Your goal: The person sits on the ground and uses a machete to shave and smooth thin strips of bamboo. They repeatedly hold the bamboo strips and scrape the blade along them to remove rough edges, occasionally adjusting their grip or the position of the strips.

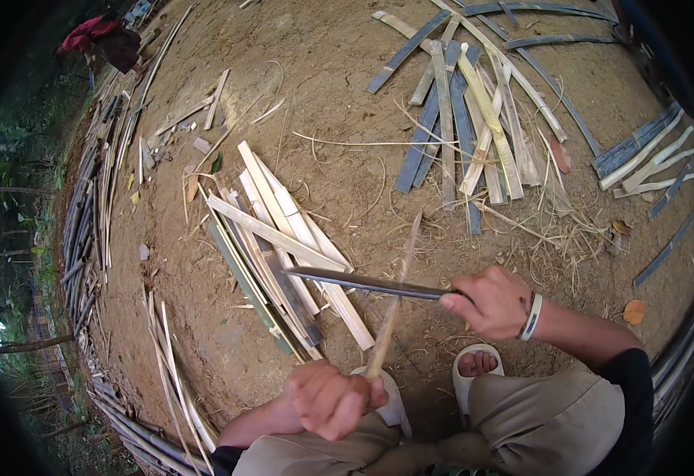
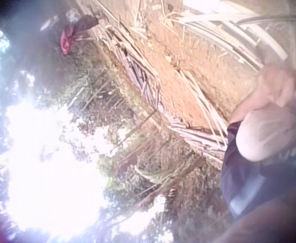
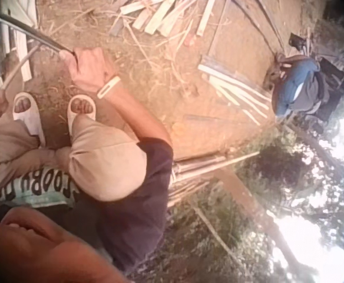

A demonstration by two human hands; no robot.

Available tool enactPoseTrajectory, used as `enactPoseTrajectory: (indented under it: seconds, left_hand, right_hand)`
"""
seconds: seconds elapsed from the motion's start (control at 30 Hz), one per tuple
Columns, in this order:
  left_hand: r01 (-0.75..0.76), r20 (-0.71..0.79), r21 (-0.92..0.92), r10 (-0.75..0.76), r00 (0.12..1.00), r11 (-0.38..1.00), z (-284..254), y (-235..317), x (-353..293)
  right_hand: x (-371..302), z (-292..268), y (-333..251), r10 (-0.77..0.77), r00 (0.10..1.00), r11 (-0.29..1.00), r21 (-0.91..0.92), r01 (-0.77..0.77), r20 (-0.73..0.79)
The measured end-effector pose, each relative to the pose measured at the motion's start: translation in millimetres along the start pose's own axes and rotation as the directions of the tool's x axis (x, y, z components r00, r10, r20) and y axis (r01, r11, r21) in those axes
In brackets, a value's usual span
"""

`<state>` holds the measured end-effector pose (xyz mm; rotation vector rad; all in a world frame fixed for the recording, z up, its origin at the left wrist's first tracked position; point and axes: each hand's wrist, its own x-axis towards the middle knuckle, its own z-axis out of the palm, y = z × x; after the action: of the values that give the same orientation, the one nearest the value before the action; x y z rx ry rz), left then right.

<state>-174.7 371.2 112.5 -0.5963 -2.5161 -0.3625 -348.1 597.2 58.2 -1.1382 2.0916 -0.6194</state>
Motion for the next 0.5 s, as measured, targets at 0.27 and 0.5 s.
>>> enactPoseTrajectory:
  seconds: [0.27,0.5]
  left_hand:
    - [0.051,0.041,-0.009,-0.05,0.998,0.999,-4,5,-3]
    - [-0.04,0.044,-0.05,0.042,0.998,0.998,-1,1,-8]
  right_hand:
    - [14,15,33,0.087,0.993,0.995,-0.036,-0.09,-0.085]
    - [10,20,42,0.1,0.994,0.995,-0.023,-0.101,-0.052]
